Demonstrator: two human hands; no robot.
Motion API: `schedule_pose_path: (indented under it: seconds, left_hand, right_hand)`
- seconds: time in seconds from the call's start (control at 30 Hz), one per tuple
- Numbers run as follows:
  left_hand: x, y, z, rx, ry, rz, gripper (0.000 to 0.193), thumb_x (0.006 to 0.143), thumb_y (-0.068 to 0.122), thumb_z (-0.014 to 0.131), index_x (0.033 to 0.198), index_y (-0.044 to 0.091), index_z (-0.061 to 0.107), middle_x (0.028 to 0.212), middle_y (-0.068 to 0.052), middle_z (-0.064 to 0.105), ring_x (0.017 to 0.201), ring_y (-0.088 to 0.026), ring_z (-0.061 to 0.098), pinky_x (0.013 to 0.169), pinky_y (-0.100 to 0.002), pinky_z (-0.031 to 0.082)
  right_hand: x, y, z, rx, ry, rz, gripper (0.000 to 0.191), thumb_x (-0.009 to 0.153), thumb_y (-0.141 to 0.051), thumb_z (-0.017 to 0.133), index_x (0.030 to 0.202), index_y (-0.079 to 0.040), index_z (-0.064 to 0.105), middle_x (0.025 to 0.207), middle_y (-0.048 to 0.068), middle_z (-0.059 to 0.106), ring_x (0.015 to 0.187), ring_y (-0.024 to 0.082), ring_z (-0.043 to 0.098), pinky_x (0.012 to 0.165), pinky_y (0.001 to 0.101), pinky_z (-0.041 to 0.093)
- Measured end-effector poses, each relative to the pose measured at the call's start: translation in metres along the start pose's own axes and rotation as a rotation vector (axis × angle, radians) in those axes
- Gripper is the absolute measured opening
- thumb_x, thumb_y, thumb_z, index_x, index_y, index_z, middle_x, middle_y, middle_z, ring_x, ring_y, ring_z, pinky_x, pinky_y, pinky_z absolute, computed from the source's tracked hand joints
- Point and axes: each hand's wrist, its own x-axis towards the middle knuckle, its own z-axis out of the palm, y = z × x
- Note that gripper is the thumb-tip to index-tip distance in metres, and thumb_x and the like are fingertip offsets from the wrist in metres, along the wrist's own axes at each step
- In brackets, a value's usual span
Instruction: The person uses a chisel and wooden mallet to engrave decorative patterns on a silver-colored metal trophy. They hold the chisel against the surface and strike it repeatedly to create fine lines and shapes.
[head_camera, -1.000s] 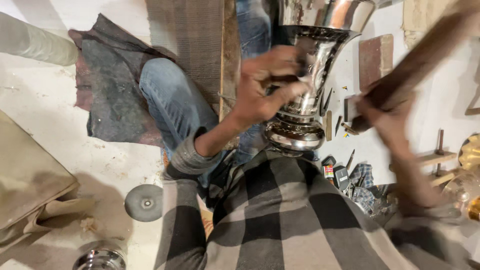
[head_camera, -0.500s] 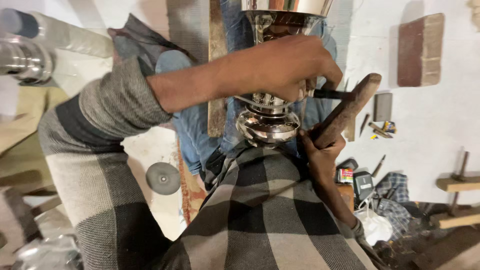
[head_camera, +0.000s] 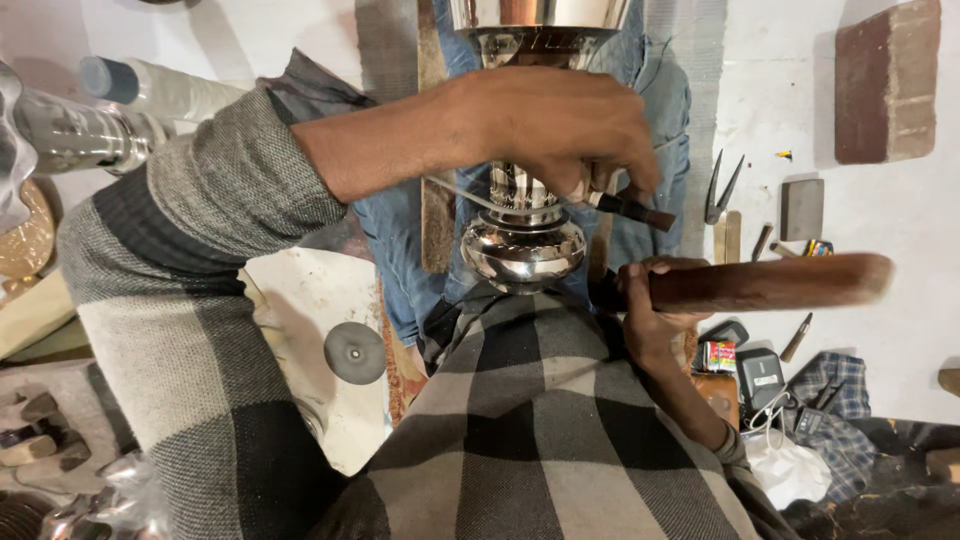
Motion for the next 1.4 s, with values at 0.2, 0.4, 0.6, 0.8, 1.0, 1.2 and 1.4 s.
schedule_pose_path:
  seconds: [0.2,0.4,0.6,0.8,1.0,1.2,1.4]
  left_hand:
    - [-0.003,-0.002,0.003,0.021,0.252,0.217,0.044,0.061,0.001,0.079,0.104,0.009,0.077,0.082,-0.008,0.073,0.077,-0.028,0.071,0.061,-0.044,0.055]
    - [0.002,-0.004,-0.002,-0.063,-0.041,0.041,0.038,0.071,-0.002,0.074,0.106,0.012,0.077,0.074,-0.003,0.071,0.07,-0.018,0.072,0.055,-0.042,0.05]
    - [0.004,-0.006,0.003,0.035,0.012,0.088,0.035,0.068,0.0,0.073,0.099,0.014,0.079,0.073,-0.006,0.072,0.069,-0.023,0.071,0.056,-0.042,0.051]
    - [0.001,-0.006,-0.002,-0.104,-0.054,0.03,0.038,0.068,-0.003,0.07,0.102,0.013,0.078,0.081,-0.006,0.076,0.073,-0.018,0.075,0.056,-0.039,0.054]
    - [-0.001,0.0,-0.009,-0.074,-0.043,0.097,0.039,0.065,-0.002,0.071,0.101,0.011,0.079,0.079,-0.009,0.076,0.072,-0.022,0.075,0.055,-0.04,0.052]
    - [-0.002,0.003,-0.009,-0.113,-0.102,0.024,0.04,0.069,-0.006,0.066,0.101,0.014,0.079,0.087,-0.006,0.079,0.078,-0.019,0.077,0.055,-0.037,0.055]
    - [-0.004,0.004,-0.012,-0.08,-0.04,0.121,0.04,0.065,-0.005,0.069,0.1,0.011,0.079,0.083,-0.009,0.078,0.075,-0.021,0.076,0.056,-0.038,0.054]
  right_hand:
    - [0.008,0.005,0.0,-0.202,0.015,-0.092,0.03,0.092,0.005,0.08,0.106,-0.005,0.055,0.094,0.004,0.065,0.077,0.015,0.066,0.068,0.0305,0.058]
    - [0.015,-0.006,-0.013,-0.116,-0.026,-0.041,0.02,0.083,-0.002,0.076,0.091,-0.009,0.059,0.076,-0.001,0.069,0.061,0.01,0.068,0.057,0.0264,0.057]
    - [0.02,-0.004,-0.017,-0.533,-0.135,-0.199,0.016,0.09,0.005,0.078,0.088,-0.003,0.064,0.083,0.006,0.066,0.067,0.011,0.06,0.065,0.0257,0.051]
    - [0.02,0.0,0.0,-0.263,0.004,-0.167,0.027,0.088,-0.002,0.079,0.094,-0.006,0.053,0.088,0.001,0.066,0.077,0.009,0.06,0.074,0.0237,0.051]
    - [0.022,0.003,0.009,-0.265,-0.022,-0.215,0.026,0.096,0.005,0.077,0.102,-0.004,0.053,0.094,0.004,0.067,0.082,0.011,0.062,0.076,0.0261,0.051]
    - [0.035,0.006,0.003,-0.215,-0.124,-0.198,0.013,0.094,0.003,0.075,0.099,-0.002,0.063,0.096,0.009,0.071,0.082,0.013,0.066,0.072,0.0258,0.053]
    - [0.036,0.003,0.008,-0.287,-0.096,-0.274,0.017,0.093,0.002,0.079,0.094,-0.004,0.063,0.087,0.008,0.066,0.075,0.014,0.066,0.067,0.0259,0.053]
